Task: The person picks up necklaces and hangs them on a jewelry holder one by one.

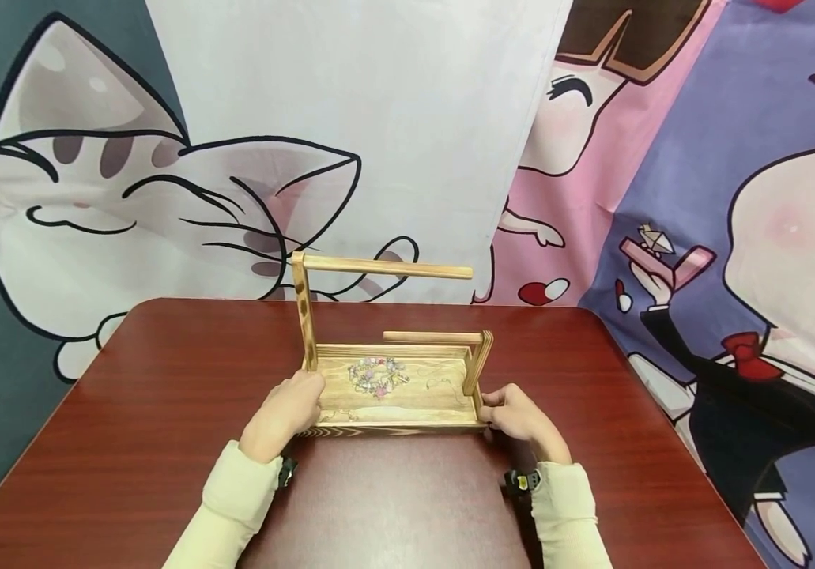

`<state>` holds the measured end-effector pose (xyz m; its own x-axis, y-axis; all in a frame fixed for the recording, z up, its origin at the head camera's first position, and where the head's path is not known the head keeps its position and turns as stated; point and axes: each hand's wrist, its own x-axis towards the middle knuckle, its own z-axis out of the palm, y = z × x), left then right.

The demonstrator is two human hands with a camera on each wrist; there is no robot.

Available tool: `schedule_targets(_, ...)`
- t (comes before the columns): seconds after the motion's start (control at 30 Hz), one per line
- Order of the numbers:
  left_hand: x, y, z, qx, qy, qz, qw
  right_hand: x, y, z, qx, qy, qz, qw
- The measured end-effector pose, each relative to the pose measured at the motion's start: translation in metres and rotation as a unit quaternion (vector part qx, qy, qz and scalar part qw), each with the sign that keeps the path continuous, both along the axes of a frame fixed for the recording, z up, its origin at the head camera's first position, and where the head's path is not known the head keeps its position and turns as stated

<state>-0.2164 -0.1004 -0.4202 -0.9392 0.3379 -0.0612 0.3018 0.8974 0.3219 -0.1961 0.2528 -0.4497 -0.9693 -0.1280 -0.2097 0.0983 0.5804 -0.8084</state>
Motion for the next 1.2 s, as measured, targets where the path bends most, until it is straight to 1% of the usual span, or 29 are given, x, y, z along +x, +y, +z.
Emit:
schedule_targets(0.07,0.0,0.0,0.001,0.0,0.011,0.0,0.9999,-0.001,-0.001,0.0,-0.003,-0.008,0.0,1.0)
schedule_targets(0.13,0.0,-0.001,0.002,0.011,0.025,-0.006,0.9996,-0.002,-0.001,0.0,-0.004,-0.007,0.001,1.0)
schedule_targets(0.27,-0.001,-0.001,0.004,0.05,0.058,-0.022,0.9969,-0.003,-0.002,0.001,-0.003,-0.004,0.004,1.0)
schedule_targets(0.37,-0.003,0.0,0.006,0.069,0.074,-0.038,0.9942,-0.003,-0.001,0.001,-0.004,-0.003,0.006,1.0)
schedule_targets(0.53,-0.005,0.001,0.009,0.083,0.094,-0.062,0.9902,-0.002,0.0,-0.001,0.002,0.003,-0.002,1.0)
schedule_targets(0.63,-0.005,-0.001,0.009,0.093,0.092,-0.071,0.9888,-0.002,0.001,-0.002,0.0,0.002,-0.003,1.0)
schedule_targets(0.83,-0.005,-0.006,0.008,0.127,0.075,-0.108,0.9832,-0.002,0.0,-0.001,-0.01,0.013,0.001,0.9999)
schedule_targets(1.0,-0.007,-0.008,0.015,0.143,0.078,-0.105,0.9811,0.0,0.0,0.0,-0.02,0.018,0.01,0.9996)
schedule_targets(1.2,-0.008,-0.006,0.026,0.145,0.086,-0.091,0.9815,0.0,0.002,-0.001,-0.032,0.02,0.017,0.9991)
